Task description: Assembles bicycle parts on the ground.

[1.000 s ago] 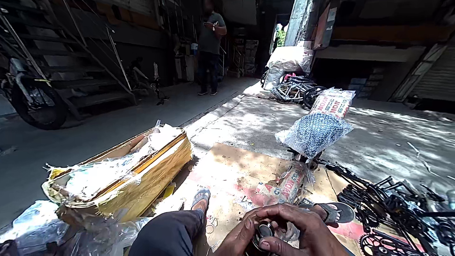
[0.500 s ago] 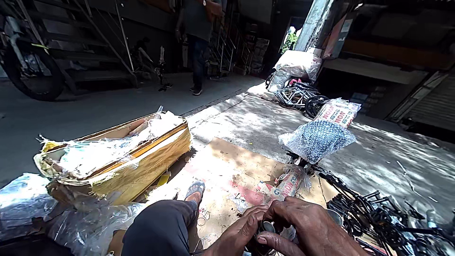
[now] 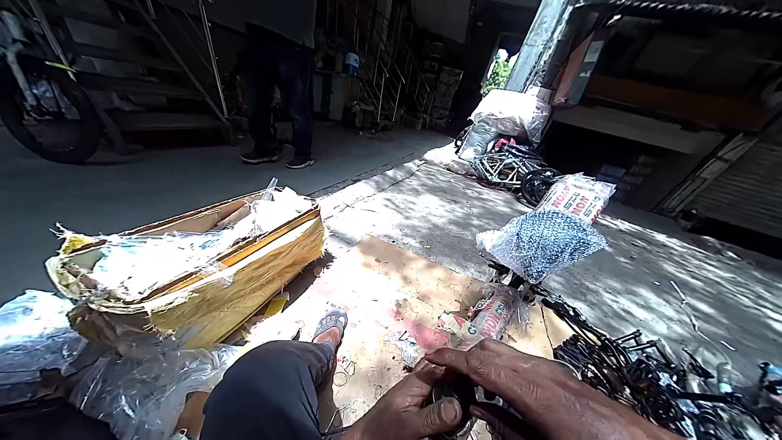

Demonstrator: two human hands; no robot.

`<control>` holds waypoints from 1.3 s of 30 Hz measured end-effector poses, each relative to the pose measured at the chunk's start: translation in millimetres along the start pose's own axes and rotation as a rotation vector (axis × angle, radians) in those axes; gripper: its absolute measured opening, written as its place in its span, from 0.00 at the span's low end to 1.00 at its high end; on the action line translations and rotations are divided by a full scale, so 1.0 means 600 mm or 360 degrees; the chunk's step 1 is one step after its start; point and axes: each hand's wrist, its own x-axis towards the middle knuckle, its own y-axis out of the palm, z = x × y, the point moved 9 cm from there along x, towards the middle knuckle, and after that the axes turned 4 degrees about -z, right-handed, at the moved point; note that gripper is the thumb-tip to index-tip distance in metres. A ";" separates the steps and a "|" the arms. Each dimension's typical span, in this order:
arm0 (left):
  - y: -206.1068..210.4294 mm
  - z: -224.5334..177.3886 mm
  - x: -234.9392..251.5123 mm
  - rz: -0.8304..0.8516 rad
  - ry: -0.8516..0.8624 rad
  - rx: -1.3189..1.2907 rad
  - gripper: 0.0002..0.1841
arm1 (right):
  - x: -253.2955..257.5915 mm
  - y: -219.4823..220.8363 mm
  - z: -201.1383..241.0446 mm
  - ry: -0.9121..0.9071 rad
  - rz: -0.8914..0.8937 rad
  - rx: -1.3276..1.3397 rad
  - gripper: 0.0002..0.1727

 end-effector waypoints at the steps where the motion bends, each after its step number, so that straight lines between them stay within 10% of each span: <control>1: 0.001 -0.001 0.000 0.0043 0.0048 0.0028 0.40 | 0.001 -0.001 -0.002 -0.0008 -0.0135 -0.0147 0.24; 4: 0.008 -0.012 -0.004 0.0108 0.0233 0.0173 0.42 | 0.002 -0.012 -0.014 0.0139 -0.0454 -0.0530 0.25; 10: 0.009 -0.014 -0.001 0.0070 0.0176 0.0190 0.38 | 0.003 0.003 0.003 0.0032 0.0145 -0.0103 0.33; 13: 0.010 -0.010 -0.001 0.0093 0.0191 0.0224 0.39 | 0.005 -0.004 -0.005 0.0083 -0.0291 -0.0465 0.19; 15: 0.009 -0.006 0.000 0.0076 0.0195 0.0244 0.37 | 0.003 -0.005 -0.018 0.0226 -0.0341 -0.0547 0.26; 20: 0.008 -0.009 0.000 0.0074 0.0157 0.0213 0.36 | -0.002 0.010 -0.005 0.0086 0.0177 -0.0120 0.35; 23: 0.009 -0.009 -0.001 0.0087 0.0131 0.0235 0.37 | -0.001 0.004 -0.001 0.0049 -0.0144 -0.0343 0.19; 26: 0.008 -0.004 -0.001 0.0083 0.0206 0.0275 0.37 | -0.001 -0.016 -0.009 0.0173 -0.0423 -0.0459 0.26; 31: 0.009 -0.009 -0.001 0.0083 0.0146 0.0202 0.33 | -0.001 0.012 0.001 0.0019 0.0091 -0.0168 0.32; 35: 0.008 -0.007 -0.002 0.0078 0.0176 0.0260 0.35 | 0.004 0.000 -0.009 0.0162 -0.0408 -0.0507 0.23; 39: 0.009 -0.005 -0.001 0.0110 0.0138 0.0252 0.35 | -0.002 0.009 -0.010 0.0130 -0.0056 -0.0289 0.29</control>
